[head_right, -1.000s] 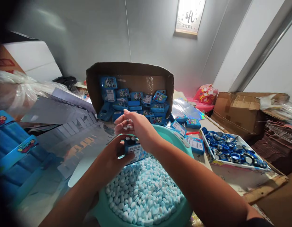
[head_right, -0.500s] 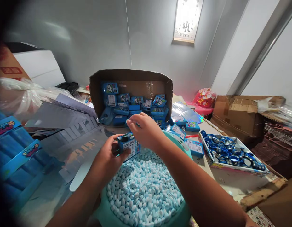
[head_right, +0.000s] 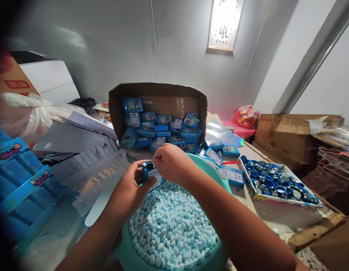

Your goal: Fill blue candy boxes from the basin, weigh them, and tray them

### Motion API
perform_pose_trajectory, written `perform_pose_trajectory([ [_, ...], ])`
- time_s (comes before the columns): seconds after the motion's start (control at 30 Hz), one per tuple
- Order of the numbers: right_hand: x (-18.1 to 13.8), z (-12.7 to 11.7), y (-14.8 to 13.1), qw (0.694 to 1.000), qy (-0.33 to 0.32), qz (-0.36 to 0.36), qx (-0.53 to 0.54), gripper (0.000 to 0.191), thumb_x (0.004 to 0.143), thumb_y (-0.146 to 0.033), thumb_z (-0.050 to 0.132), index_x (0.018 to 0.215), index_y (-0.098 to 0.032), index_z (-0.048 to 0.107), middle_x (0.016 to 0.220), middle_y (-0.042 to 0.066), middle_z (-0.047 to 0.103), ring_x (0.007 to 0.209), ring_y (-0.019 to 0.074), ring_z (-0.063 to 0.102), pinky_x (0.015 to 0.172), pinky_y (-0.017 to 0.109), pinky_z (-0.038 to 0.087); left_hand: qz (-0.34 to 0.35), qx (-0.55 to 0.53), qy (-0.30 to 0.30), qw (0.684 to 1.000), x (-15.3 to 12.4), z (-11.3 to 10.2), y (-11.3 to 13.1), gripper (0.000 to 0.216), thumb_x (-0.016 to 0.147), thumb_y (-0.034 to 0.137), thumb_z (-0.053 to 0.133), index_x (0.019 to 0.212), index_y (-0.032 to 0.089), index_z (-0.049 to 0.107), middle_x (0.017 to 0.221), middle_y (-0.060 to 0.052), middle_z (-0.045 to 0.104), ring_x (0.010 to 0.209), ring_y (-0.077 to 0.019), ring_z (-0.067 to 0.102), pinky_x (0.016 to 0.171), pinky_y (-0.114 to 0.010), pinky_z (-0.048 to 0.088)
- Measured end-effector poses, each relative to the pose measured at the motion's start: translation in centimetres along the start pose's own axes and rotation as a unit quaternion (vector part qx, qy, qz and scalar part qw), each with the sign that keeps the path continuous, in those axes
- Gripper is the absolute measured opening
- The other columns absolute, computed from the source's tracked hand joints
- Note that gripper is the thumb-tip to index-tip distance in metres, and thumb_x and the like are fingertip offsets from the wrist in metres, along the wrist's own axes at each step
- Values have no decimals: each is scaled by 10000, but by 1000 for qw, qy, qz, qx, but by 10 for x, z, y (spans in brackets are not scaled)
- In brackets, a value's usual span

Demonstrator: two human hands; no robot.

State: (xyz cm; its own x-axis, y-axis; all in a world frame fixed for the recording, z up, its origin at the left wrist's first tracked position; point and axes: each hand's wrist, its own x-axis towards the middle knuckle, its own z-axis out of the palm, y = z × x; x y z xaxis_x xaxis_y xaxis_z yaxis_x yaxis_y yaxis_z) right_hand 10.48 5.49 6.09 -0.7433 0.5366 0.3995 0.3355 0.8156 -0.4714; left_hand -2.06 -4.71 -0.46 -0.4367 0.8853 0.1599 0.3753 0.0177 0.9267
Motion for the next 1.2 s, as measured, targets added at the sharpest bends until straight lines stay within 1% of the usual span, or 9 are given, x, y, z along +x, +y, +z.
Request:
perform_pose_trajectory([
  [0.17, 1, 5, -2, 996, 2, 10, 86, 148, 822, -138, 628, 713, -193, 711, 766, 23, 659, 704, 139, 556, 648, 274, 395, -21, 4, 0, 1000, 2, 1, -1, 497, 789, 301, 659, 1265, 231, 533, 1054, -52, 720, 958, -238, 693, 877, -387, 512],
  [0.33, 2, 11, 1, 983, -8, 34, 182, 125, 824, -149, 611, 779, -200, 716, 758, 8, 694, 685, 139, 592, 637, 270, 431, -22, -9, 5, 1000, 3, 3, -1, 536, 778, 297, 683, 1283, 232, 516, 1046, -50, 718, 950, -229, 697, 873, -379, 518],
  [0.43, 2, 11, 0, 979, 18, 36, 202, 117, 846, -166, 606, 828, -202, 715, 802, 9, 710, 718, 142, 607, 660, 273, 454, -15, -17, 7, 1000, 3, 2, 1, 526, 778, 299, 688, 1272, 229, 519, 1014, -47, 723, 943, -228, 702, 859, -370, 519],
  [0.53, 1, 8, -5, 979, 31, 4, 200, 168, 882, -165, 577, 918, -209, 735, 937, 32, 734, 825, 158, 649, 738, 290, 492, -1, -9, 11, 1000, 3, 1, 4, 493, 768, 290, 691, 1229, 219, 532, 976, -41, 723, 895, -222, 705, 835, -359, 522],
  [0.67, -2, 1, -12, 983, -16, -112, 145, 275, 916, -118, 532, 998, -234, 767, 1087, 49, 735, 1034, 189, 669, 920, 332, 498, 15, -9, 13, 1000, 4, 1, 3, 437, 732, 246, 684, 1145, 202, 546, 968, -46, 727, 889, -222, 703, 800, -335, 532],
  [0.73, -2, 0, -13, 983, -39, -137, 113, 333, 904, -65, 497, 966, -235, 776, 1101, 48, 740, 1074, 194, 667, 967, 343, 487, 13, -45, 16, 999, 6, 1, 0, 472, 717, 235, 683, 1165, 190, 540, 974, -54, 735, 885, -219, 707, 772, -317, 539],
  [0.93, -1, 1, -7, 987, -23, -138, 78, 329, 895, -72, 502, 902, -256, 775, 1031, 38, 748, 1022, 206, 671, 954, 363, 497, -12, -90, 23, 996, 8, 2, -3, 589, 719, 262, 717, 1263, 195, 503, 1033, -76, 738, 924, -220, 716, 792, -318, 547],
  [1.03, -1, 0, -5, 987, -9, -130, 99, 293, 931, -124, 498, 924, -240, 767, 1040, 52, 739, 999, 203, 669, 930, 362, 508, -11, -100, 30, 994, 6, 0, 1, 570, 744, 271, 715, 1264, 213, 489, 1053, -64, 727, 932, -211, 713, 810, -318, 541],
  [1.2, -3, -2, -11, 983, 18, -121, 140, 243, 951, -153, 511, 993, -200, 746, 1088, 82, 721, 1028, 207, 658, 952, 364, 503, 9, -81, 46, 996, 4, -2, 7, 496, 770, 267, 690, 1223, 206, 498, 983, -30, 701, 903, -206, 700, 810, -310, 534],
])
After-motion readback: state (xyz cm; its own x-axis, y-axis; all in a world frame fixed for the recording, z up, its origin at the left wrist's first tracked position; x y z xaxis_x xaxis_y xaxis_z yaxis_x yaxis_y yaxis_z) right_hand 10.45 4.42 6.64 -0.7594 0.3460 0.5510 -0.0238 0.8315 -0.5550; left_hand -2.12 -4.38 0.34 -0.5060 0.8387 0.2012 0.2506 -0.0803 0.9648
